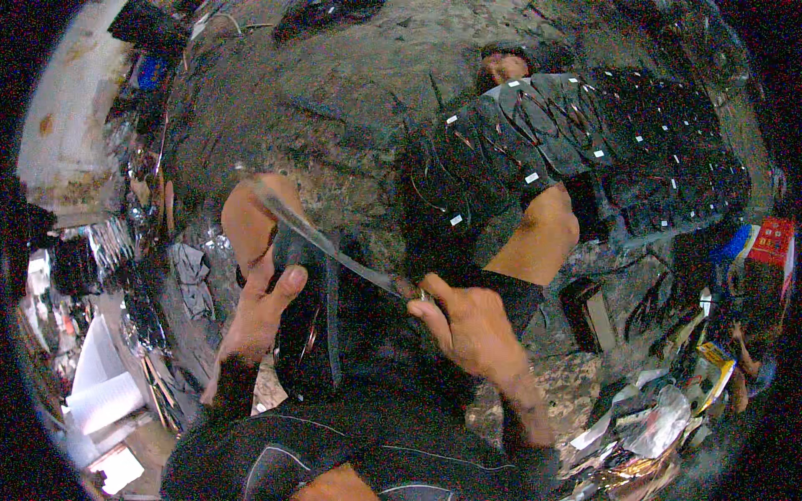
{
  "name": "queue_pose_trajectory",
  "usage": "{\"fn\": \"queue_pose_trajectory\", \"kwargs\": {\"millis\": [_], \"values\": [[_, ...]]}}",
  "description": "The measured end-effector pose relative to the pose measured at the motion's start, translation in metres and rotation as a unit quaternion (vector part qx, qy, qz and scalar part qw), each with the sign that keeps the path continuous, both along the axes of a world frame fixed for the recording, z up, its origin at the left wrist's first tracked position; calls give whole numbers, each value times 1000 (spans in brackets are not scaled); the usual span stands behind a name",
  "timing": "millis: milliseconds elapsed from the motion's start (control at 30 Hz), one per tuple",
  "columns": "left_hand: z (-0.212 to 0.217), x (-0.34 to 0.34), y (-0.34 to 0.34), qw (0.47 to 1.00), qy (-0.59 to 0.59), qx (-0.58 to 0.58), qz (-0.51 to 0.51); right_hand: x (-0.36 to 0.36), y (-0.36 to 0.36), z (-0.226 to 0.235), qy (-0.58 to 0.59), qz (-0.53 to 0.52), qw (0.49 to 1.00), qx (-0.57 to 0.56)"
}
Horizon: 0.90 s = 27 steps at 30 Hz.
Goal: The person sits on the floor and uses a knife to cut flip-flops from a large connected sheet of rubber material. They repeatedly slice along the outlines of the sandals, separating individual units and placing them aside.
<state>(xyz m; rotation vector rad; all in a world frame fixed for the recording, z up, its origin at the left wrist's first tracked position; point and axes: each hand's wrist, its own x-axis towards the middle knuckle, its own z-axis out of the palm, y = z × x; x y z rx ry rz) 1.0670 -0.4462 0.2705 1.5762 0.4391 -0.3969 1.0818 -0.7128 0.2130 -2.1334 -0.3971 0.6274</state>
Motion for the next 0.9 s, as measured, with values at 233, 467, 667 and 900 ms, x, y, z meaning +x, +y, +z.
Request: {"fn": "queue_pose_trajectory", "kwargs": {"millis": [233, 467, 667, 900], "values": [[7, 30, -12, 985, 18, 80, -151, 98, 51, -14, -227, -75, 969, 68], [-32, 63, 5, 968, -220, -36, 112, 70, -34, -22, -97, -458, 844, 264], [-19, 42, -50, 878, -38, -429, 209, -64, 8, -38, -106, -239, 952, 161], [-27, 21, -57, 894, -25, -397, 207, -120, -17, -57, -86, -233, 967, 50]]}}
